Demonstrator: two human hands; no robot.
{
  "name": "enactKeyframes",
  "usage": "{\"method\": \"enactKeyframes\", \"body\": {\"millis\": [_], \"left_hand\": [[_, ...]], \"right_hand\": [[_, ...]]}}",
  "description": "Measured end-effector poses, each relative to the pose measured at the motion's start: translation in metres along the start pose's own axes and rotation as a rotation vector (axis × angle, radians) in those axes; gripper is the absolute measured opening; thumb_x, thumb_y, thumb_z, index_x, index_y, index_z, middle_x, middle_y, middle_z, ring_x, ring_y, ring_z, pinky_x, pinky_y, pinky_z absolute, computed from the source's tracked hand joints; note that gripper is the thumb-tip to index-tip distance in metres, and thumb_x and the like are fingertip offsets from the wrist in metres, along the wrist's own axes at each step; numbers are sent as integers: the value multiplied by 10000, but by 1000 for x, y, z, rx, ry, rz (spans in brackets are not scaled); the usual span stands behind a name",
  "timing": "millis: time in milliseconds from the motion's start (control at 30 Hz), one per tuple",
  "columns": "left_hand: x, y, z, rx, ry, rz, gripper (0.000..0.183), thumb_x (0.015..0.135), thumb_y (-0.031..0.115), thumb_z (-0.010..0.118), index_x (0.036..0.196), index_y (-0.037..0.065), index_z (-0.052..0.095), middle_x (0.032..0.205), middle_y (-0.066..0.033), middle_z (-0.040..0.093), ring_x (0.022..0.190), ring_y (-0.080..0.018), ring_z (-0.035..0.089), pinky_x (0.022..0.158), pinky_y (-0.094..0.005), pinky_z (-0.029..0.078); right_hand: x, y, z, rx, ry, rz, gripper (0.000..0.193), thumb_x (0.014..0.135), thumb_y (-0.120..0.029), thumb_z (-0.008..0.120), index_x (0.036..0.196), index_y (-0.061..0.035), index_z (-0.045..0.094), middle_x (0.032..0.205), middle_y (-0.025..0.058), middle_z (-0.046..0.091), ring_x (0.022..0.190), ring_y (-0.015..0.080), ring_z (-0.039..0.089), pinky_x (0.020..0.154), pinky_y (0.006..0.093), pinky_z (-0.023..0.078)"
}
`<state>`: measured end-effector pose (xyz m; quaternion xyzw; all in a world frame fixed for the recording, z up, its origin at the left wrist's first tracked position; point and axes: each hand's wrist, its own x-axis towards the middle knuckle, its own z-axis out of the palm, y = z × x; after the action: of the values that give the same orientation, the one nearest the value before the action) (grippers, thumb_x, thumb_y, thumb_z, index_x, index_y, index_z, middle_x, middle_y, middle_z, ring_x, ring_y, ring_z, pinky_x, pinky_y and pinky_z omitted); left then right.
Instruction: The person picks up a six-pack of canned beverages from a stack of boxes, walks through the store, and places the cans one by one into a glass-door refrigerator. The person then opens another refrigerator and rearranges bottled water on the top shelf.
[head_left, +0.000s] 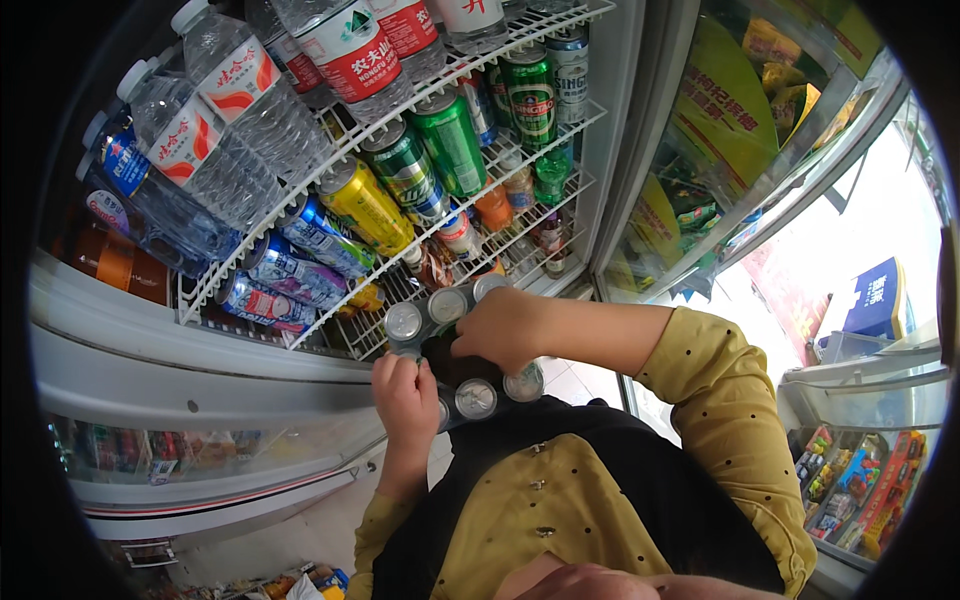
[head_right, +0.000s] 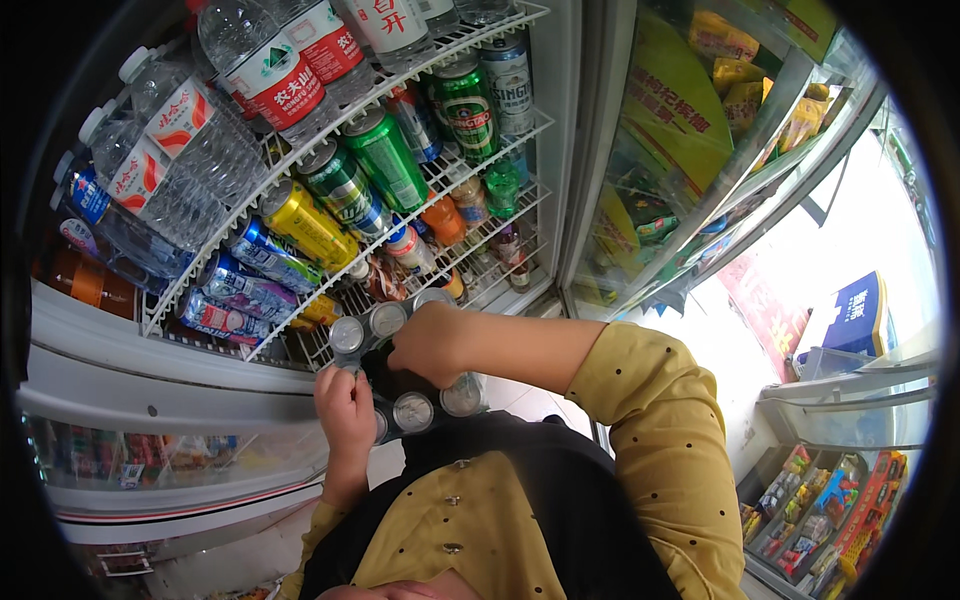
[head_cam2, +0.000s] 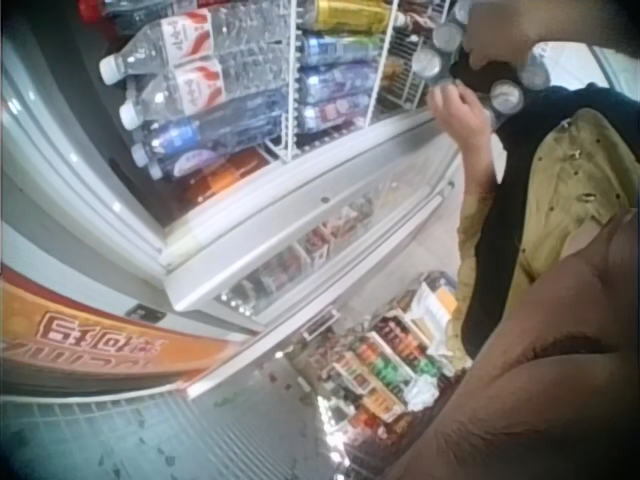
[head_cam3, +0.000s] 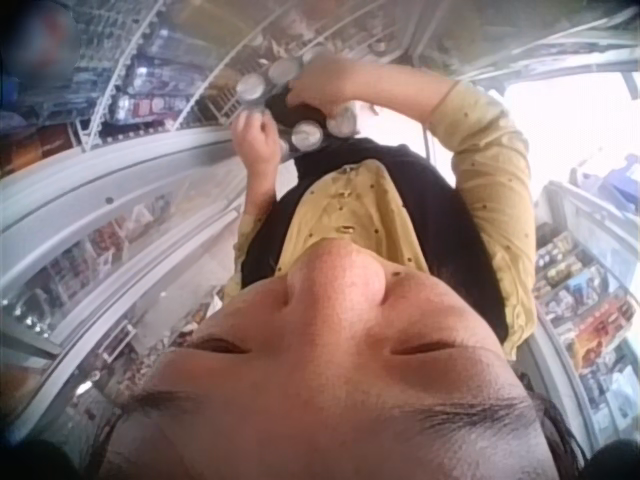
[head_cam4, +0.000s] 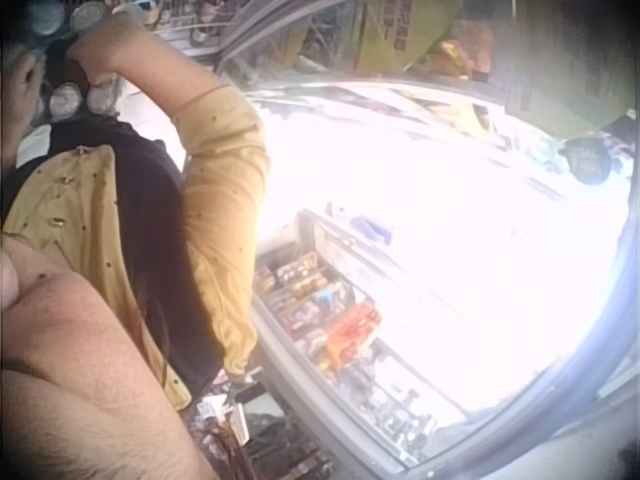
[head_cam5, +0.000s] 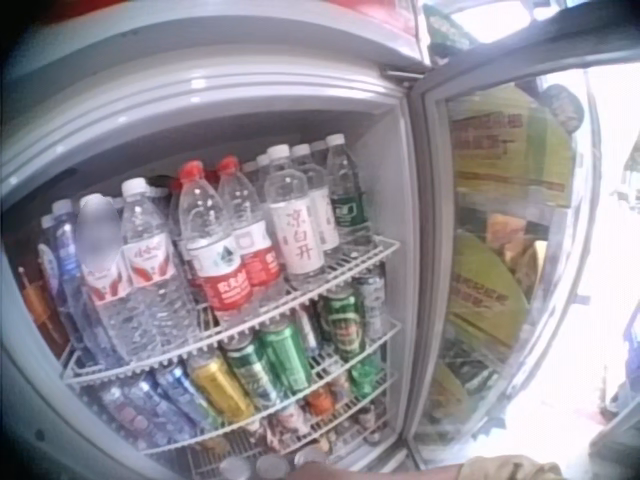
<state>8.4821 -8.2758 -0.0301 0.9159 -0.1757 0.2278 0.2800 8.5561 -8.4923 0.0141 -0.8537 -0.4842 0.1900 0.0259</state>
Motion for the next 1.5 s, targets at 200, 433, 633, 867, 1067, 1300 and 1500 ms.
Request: {"method": "enactKeyframes", "body": {"millis": [200, 433, 633, 867, 1067, 1300, 1500], "left_hand": [[-1, -5, -2, -5, 2, -10, 256, 838, 6, 677, 738, 26, 442, 778, -153, 482, 763, -383, 487, 679, -483, 387], [-1, -6, -3, -11, -4, -14, 256, 850, 9, 669, 739, 23, 437, 781, -157, 479, 770, -386, 487, 678, -488, 389], [-2, -10, -7, -50, 33, -17, 269, 874, -16, 647, 733, 2, 419, 773, -186, 452, 757, -410, 476, 805, -482, 466], [-2, -9, -5, -55, 22, 0, 238, 858, 9, 667, 748, 13, 457, 790, -173, 489, 786, -407, 500, 764, -491, 446], [-3, -10, -3, -43, 22, -12, 235, 851, 17, 672, 748, 15, 461, 798, -181, 501, 798, -418, 510, 834, -509, 472], [-2, -5, -1, -27, 23, -4, 228, 841, 25, 680, 750, 21, 472, 798, -169, 501, 786, -403, 508, 735, -494, 443], [0, -1, 3, -28, 10, 10, 243, 846, 12, 673, 738, 14, 455, 794, -183, 496, 793, -420, 511, 771, -490, 450]], "right_hand": [[12, -3, 10, 50, 130, -67, 288, 798, -204, 698, 1082, -158, 705, 917, 71, 724, 924, 332, 718, 720, 474, 562], [25, -10, 22, 321, 488, -112, 351, 785, -283, 756, 1080, -118, 663, 924, 106, 733, 895, 350, 706, 739, 498, 546], [24, -13, 26, 561, 382, -184, 380, 759, -273, 758, 1084, -107, 653, 902, 129, 721, 879, 361, 697, 741, 489, 537], [35, -4, 35, 553, 296, -138, 185, 839, -218, 712, 1017, -169, 718, 966, 66, 718, 912, 326, 689, 767, 462, 534], [33, -12, 37, 377, 354, 25, 275, 852, -293, 654, 1096, -199, 741, 963, 70, 717, 941, 303, 694, 797, 462, 539], [18, -5, 25, 203, 65, -210, 647, 754, -405, 733, 1363, -223, 614, 1153, 99, 709, 1108, 328, 668, 892, 504, 523], [18, 1, 13, 244, -77, -257, 784, 674, -361, 844, 1397, -218, 577, 1227, 104, 681, 1176, 326, 640, 915, 481, 523]]}}
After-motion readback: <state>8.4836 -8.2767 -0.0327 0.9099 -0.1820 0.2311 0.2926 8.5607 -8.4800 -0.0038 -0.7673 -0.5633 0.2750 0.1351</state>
